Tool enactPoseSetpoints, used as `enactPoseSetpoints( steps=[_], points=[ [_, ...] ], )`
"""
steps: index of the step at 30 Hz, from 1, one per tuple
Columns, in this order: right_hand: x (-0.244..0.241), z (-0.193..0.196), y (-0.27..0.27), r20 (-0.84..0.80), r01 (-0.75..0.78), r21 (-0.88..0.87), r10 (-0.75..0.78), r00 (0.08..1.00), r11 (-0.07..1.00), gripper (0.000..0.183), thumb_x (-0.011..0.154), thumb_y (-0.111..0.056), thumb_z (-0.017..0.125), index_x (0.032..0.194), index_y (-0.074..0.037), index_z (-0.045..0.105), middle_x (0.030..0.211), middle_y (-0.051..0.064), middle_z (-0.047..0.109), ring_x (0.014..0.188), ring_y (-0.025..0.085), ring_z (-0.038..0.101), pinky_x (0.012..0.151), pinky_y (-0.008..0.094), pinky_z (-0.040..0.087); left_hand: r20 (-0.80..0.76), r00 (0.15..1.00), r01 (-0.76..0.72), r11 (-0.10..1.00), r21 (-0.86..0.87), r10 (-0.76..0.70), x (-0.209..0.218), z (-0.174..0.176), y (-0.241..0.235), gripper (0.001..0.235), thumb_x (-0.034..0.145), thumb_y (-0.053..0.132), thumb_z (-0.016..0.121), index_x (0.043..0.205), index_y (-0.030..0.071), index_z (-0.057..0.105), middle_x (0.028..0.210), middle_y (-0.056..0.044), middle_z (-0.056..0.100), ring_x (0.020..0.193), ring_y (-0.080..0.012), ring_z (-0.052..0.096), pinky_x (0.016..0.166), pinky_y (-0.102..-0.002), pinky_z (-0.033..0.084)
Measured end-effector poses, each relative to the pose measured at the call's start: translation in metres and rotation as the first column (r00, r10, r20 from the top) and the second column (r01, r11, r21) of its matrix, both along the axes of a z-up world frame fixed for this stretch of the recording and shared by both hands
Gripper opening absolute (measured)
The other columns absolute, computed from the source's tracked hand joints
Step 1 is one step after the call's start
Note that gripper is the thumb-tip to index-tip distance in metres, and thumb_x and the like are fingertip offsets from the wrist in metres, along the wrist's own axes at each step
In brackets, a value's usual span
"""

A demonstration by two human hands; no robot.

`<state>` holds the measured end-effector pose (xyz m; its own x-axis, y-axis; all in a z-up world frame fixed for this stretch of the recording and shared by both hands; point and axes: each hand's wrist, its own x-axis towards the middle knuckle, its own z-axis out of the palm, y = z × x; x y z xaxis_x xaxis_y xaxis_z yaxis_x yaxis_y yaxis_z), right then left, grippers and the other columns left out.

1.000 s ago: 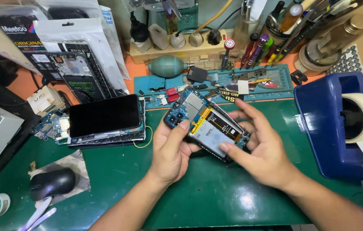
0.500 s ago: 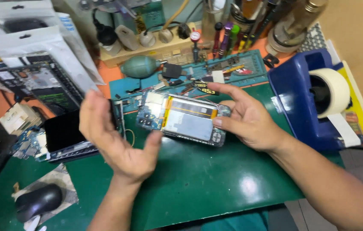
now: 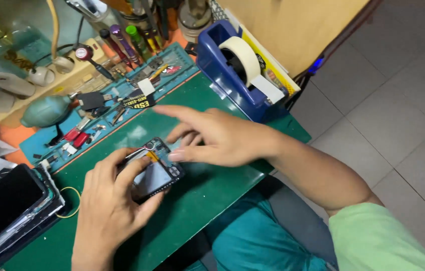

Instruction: The person disassembles a smartphone, detaching the screen and removing the motherboard. They then connect a USB cable to the device and later place the motherboard under a microscope for further work.

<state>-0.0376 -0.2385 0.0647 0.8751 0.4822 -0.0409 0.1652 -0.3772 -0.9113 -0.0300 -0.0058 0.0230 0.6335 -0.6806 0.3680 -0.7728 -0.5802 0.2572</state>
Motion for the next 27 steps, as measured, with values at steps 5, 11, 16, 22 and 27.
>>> enactPoseSetpoints(
  steps=[5,11,16,22,27],
  points=[
    [-0.071,-0.049,-0.083,0.204,0.760,0.228,-0.793,0.573,0.608,0.010,0.083,-0.006,0.058,0.092,-0.002,0.055,0.068,0.006,0.058,0.060,0.010,0.056,0.056,0.019,0.050,0.013,0.999,-0.042,0.995,0.086,0.041,0.001,0.001,-0.001,0.057,0.067,0.039,0.062,0.119,0.022,0.045,0.119,-0.012,0.046,0.093,-0.0305,0.049,0.066,-0.040,0.038],
    [-0.060,-0.102,-0.133,0.046,0.900,-0.107,-0.902,0.430,0.423,0.016,0.077,-0.015,0.062,0.090,-0.005,0.060,0.077,0.005,0.060,0.065,0.011,0.054,0.057,0.023,0.045,0.029,0.999,0.015,0.997,0.069,-0.018,-0.003,0.002,-0.006,0.056,0.068,0.037,0.063,0.120,0.023,0.048,0.112,-0.014,0.046,0.095,-0.0301,0.048,0.072,-0.041,0.041],
    [-0.063,-0.116,-0.153,-0.111,0.889,-0.069,-0.889,0.444,0.452,0.006,0.078,-0.010,0.061,0.080,-0.005,0.064,0.066,0.003,0.059,0.058,0.009,0.052,0.056,0.020,0.044,0.077,0.997,0.002,0.993,0.121,-0.011,-0.004,0.000,-0.004,0.058,0.066,0.042,0.062,0.120,0.027,0.048,0.109,-0.014,0.045,0.091,-0.0285,0.049,0.065,-0.040,0.041],
    [-0.105,-0.103,-0.165,-0.094,0.964,-0.133,-0.972,0.217,0.229,0.023,0.084,-0.024,0.059,0.086,-0.002,0.063,0.061,0.012,0.060,0.056,0.013,0.060,0.055,0.021,0.050,0.091,0.995,0.028,0.990,0.141,-0.041,-0.006,0.001,-0.003,0.058,0.066,0.040,0.061,0.122,0.030,0.047,0.109,-0.012,0.046,0.083,-0.0286,0.051,0.064,-0.038,0.044],
    [-0.135,-0.091,-0.159,-0.268,0.988,-0.032,-0.953,0.138,0.152,0.032,0.093,-0.027,0.049,0.070,-0.006,0.042,0.048,0.009,0.045,0.044,0.018,0.055,0.045,0.027,0.049,0.101,0.993,0.044,0.986,0.160,-0.061,-0.007,0.001,-0.003,0.057,0.067,0.041,0.059,0.122,0.032,0.046,0.110,-0.010,0.047,0.082,-0.0261,0.052,0.063,-0.037,0.045]
  ],
)
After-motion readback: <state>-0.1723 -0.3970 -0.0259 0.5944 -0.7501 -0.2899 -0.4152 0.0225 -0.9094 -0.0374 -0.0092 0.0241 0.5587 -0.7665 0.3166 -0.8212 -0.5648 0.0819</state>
